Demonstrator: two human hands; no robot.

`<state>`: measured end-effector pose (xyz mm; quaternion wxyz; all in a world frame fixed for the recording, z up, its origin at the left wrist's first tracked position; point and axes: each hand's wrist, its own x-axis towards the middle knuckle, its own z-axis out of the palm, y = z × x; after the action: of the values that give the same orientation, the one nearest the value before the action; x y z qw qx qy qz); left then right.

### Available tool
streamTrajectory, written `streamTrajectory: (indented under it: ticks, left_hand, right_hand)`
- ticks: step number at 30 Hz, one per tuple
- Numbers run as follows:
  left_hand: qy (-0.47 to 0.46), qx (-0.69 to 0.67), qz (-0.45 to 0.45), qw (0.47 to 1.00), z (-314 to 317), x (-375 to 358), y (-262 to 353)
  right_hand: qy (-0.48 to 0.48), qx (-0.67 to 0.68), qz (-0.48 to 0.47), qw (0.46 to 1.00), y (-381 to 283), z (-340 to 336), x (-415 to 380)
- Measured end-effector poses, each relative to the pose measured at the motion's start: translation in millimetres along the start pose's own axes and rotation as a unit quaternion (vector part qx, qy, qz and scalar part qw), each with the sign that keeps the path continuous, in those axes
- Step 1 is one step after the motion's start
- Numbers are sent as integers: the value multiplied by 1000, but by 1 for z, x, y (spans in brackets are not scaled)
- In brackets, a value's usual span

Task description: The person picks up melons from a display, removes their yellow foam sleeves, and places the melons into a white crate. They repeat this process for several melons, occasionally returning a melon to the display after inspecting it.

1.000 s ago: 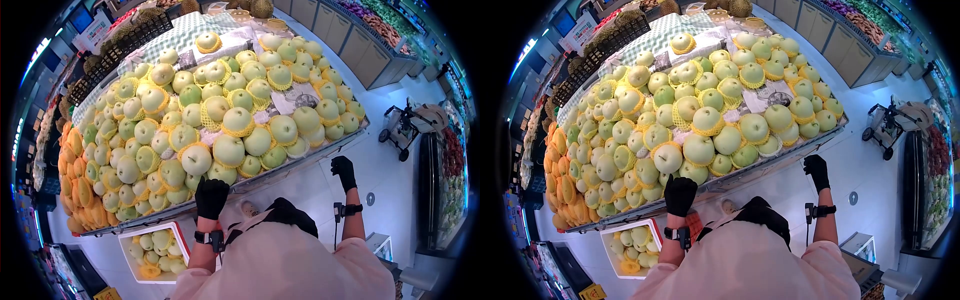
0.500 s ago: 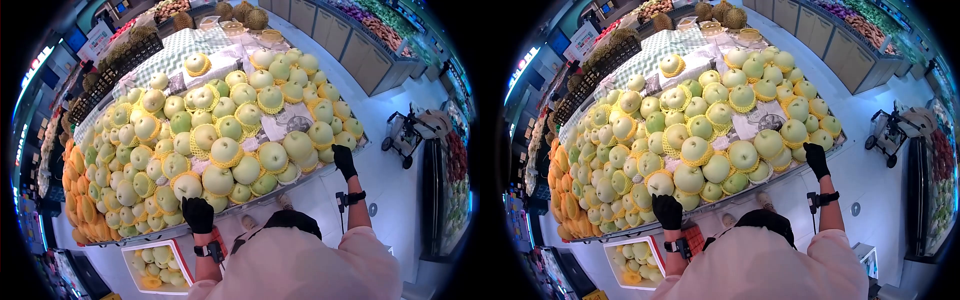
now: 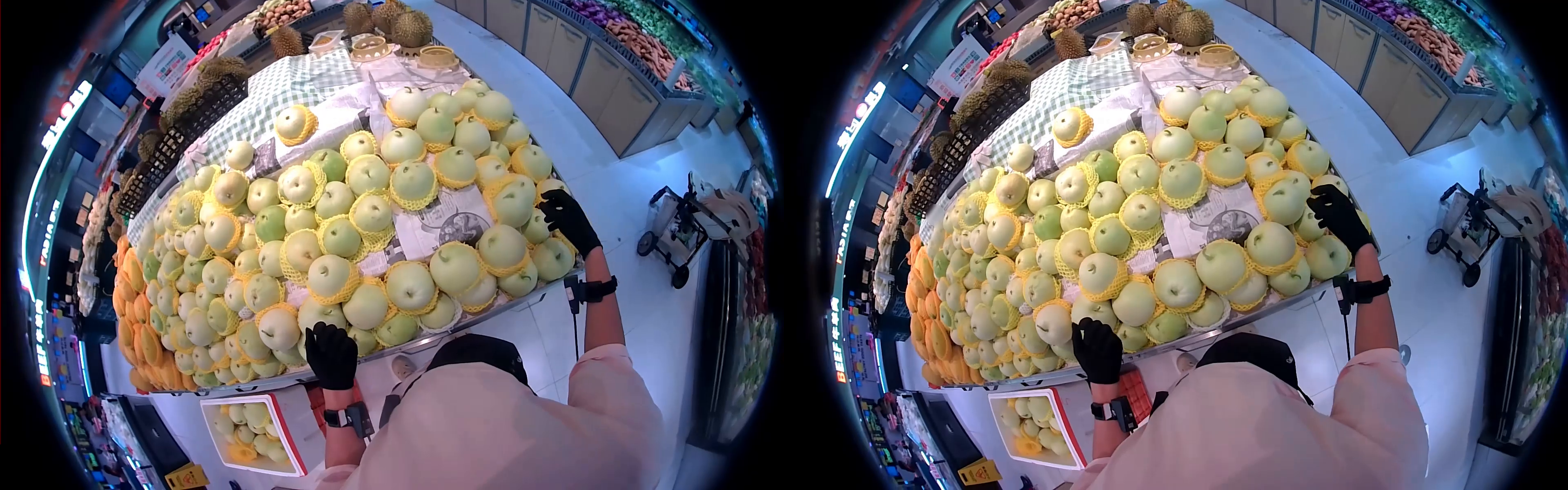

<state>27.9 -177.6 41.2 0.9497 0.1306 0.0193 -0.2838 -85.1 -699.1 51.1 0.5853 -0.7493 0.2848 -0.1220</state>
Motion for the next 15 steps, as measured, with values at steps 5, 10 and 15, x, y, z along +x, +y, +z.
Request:
streamTrajectory:
  ticks: [5,10,15]
  left_hand:
    - [63,18,37,997,14,7,-25]
    - [52,38,63,996,6,2,-34]
    - [86,50,101,990,9,-11,-44]
  right_hand:
    - [12,-96,-7,995,-13,-16,68]
    - [79,-202,-74,973,-20,-10,156]
    - [45,-261,-23,964,-53,1,210]
